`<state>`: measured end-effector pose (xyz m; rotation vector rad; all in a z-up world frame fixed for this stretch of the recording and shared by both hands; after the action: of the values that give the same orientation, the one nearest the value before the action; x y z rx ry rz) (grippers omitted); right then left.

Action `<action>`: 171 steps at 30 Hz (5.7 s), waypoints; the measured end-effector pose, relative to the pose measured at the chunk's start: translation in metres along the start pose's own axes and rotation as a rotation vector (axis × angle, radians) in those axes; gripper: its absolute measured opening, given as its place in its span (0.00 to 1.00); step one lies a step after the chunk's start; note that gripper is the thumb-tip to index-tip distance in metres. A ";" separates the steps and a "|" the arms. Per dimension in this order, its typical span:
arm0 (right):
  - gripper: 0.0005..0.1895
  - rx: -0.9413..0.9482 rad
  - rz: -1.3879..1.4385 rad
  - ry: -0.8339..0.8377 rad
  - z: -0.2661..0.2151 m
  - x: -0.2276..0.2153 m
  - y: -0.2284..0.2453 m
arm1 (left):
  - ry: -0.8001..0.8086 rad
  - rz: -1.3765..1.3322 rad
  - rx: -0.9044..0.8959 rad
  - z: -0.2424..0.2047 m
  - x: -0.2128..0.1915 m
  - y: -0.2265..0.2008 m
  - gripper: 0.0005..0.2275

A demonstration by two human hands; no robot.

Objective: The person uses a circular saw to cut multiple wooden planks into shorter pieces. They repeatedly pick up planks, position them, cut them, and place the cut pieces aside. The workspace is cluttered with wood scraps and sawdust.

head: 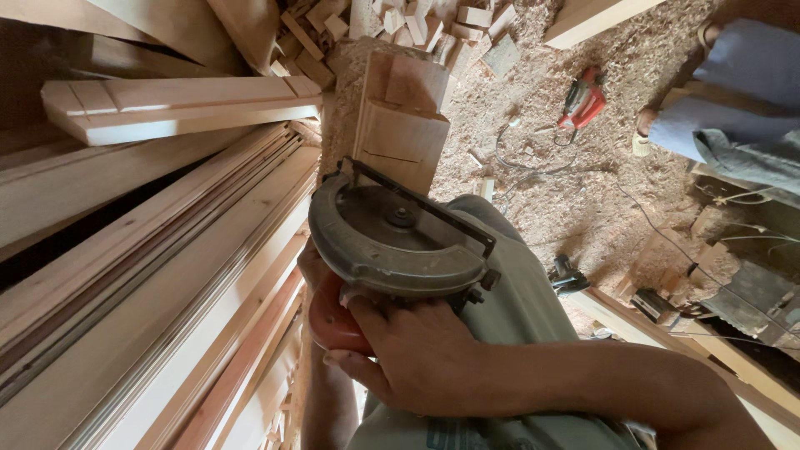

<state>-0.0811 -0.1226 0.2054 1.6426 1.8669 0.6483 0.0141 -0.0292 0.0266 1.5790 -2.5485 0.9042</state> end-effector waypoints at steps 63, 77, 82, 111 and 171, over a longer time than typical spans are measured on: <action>0.29 -0.383 -0.281 -0.593 -0.096 -0.038 -0.048 | 0.028 0.959 0.961 0.008 -0.063 0.043 0.08; 0.22 -0.158 0.124 -1.112 -0.142 -0.057 -0.211 | -0.308 1.691 0.582 -0.090 -0.132 0.140 0.55; 0.21 -0.287 0.044 -1.188 -0.148 -0.075 -0.223 | -0.299 1.615 0.580 -0.075 -0.108 0.131 0.58; 0.15 -0.431 0.136 -1.174 -0.074 -0.078 -0.234 | 0.066 0.696 1.062 0.107 0.148 -0.034 0.08; 0.23 -0.561 0.172 -1.020 0.049 -0.113 -0.158 | 0.274 1.261 0.622 0.156 0.168 -0.144 0.22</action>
<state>-0.1505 -0.2560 0.0730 1.3495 0.7321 0.2517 0.0945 -0.2873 0.0141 -0.4542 -2.9851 1.8741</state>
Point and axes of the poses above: each hand's wrist, its own z-axis towards the middle knuckle, its own x-axis out of the palm, y = z × x, the point moved 3 cm from there along z, towards the middle knuckle, and after that the axes turned 10 degrees about y, right-handed, at the moved point
